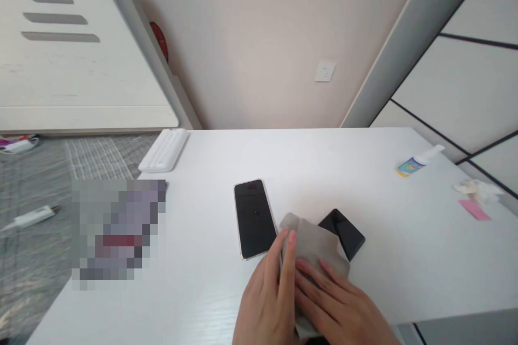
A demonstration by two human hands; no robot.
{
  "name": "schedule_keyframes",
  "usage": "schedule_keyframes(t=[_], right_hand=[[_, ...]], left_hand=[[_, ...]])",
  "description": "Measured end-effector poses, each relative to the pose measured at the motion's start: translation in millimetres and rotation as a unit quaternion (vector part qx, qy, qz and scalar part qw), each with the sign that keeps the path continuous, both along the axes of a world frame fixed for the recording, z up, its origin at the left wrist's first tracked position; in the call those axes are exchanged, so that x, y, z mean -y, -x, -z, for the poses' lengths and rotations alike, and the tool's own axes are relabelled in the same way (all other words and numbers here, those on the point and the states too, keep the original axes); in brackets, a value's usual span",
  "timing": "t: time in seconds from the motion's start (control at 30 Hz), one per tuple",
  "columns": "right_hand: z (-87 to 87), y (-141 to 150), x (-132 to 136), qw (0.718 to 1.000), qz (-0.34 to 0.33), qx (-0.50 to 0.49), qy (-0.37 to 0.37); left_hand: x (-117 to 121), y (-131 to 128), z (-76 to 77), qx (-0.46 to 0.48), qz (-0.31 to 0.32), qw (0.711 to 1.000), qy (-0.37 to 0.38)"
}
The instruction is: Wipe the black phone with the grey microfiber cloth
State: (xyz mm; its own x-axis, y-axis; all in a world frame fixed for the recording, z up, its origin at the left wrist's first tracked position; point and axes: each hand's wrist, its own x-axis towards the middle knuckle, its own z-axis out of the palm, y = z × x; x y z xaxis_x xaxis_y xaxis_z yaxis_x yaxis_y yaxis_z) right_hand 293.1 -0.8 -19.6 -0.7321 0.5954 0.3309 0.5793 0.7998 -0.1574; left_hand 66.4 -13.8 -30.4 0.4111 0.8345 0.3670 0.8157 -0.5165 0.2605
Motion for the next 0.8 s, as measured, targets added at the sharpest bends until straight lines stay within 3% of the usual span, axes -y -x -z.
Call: schedule_keyframes(t=[0.03, 0.13, 0.17, 0.2, 0.3, 0.37, 0.47, 0.5, 0.63, 0.8], right_hand=[[0.8, -1, 0, 1.000, 0.007, 0.006, -0.002], [2.5, -5, -1, 0.988, 0.150, 0.034, -0.033], [2.8, -6, -1, 0.983, 0.168, 0.045, -0.051], [3.0, -5, 0, 0.984, 0.152, 0.054, -0.073], [2.1, -2, 4, 0.991, 0.021, 0.068, -0.117], [0.7, -4, 4, 0.990, 0.034, 0.071, -0.119], [0.1, -7, 3, 0.981, 0.148, 0.073, -0.102], [0.6, -6, 4, 0.981, 0.145, 0.072, -0.108], [2.8, -5, 10, 0.990, 0.007, 0.083, -0.117], [3.6, -17, 8, 0.970, 0.202, 0.096, -0.091]], left_hand=[[0, 0, 0.3, 0.000, -0.003, 1.000, 0.004], [0, -2, -1.8, 0.014, -0.022, 1.000, -0.004], [0, -3, -3.3, 0.020, -0.024, 0.999, -0.008], [-1, -4, -5.0, 0.024, -0.023, 0.999, -0.009], [-2, -6, -9.1, 0.029, -0.024, 0.999, -0.011], [-1, -6, -10.3, 0.029, -0.031, 0.999, -0.007], [0, -5, -9.7, 0.033, -0.032, 0.999, -0.002], [0, -4, -9.2, 0.037, -0.031, 0.999, 0.000], [1, -3, -7.4, 0.047, -0.026, 0.999, 0.009], [0, -5, -8.3, 0.050, -0.027, 0.998, 0.007]])
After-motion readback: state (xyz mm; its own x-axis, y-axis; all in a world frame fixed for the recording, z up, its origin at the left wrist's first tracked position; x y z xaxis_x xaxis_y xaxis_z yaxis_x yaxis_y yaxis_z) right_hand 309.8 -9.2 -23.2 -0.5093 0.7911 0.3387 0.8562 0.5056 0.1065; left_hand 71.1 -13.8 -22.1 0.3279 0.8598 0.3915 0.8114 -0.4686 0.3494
